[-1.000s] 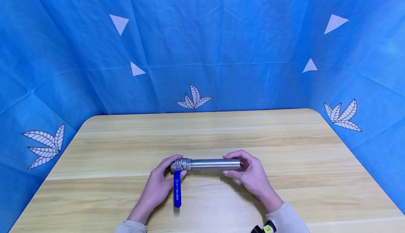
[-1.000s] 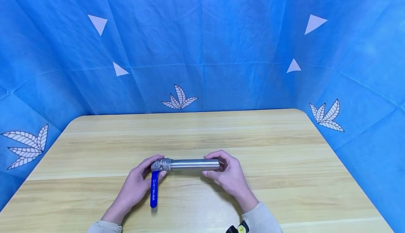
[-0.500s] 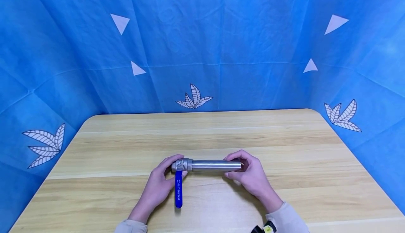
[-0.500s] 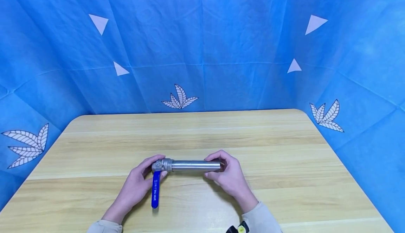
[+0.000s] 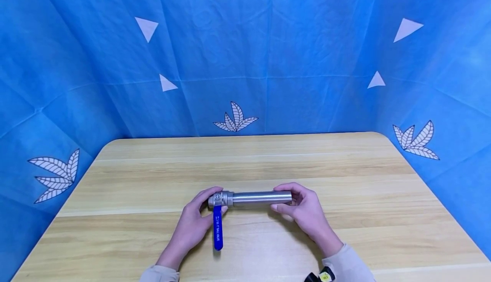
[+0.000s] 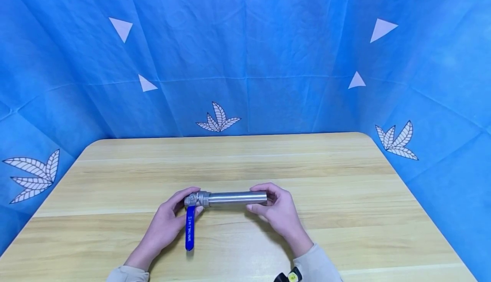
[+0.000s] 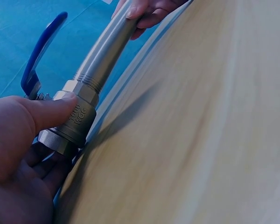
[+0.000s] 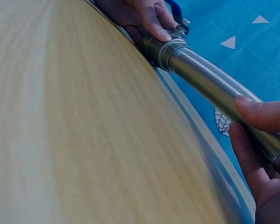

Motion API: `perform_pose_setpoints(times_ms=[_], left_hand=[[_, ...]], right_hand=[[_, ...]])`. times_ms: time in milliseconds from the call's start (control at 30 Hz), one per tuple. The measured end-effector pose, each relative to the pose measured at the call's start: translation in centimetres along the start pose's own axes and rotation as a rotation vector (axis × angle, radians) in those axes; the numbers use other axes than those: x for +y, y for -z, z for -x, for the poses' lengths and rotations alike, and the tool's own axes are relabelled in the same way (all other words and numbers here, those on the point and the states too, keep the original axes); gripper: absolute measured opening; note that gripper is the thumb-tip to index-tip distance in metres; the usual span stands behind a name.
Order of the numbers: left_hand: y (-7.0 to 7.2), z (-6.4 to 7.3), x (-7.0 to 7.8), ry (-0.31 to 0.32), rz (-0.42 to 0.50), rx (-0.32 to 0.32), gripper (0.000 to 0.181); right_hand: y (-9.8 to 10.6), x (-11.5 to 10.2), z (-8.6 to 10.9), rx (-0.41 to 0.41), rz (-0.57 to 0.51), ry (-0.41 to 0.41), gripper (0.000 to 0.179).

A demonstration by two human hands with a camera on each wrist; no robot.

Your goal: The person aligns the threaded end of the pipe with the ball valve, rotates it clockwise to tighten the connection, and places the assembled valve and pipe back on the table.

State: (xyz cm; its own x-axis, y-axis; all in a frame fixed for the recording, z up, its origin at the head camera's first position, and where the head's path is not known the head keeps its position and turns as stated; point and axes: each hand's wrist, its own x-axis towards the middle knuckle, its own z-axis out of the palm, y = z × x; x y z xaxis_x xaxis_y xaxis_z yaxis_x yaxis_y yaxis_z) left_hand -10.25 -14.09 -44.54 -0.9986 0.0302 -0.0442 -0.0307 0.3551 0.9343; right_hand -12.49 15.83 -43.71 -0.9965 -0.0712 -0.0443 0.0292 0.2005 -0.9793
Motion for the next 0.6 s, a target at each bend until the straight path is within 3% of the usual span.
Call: perform_pose_setpoints(times_ms=[600], left_hand=[[-0.05, -0.01, 0.04, -0.004, -0.019, 0.004, 0.049]], right_hand=[[-0.12, 0.03, -0.13, 0.011, -0.003, -0.033, 0.043]])
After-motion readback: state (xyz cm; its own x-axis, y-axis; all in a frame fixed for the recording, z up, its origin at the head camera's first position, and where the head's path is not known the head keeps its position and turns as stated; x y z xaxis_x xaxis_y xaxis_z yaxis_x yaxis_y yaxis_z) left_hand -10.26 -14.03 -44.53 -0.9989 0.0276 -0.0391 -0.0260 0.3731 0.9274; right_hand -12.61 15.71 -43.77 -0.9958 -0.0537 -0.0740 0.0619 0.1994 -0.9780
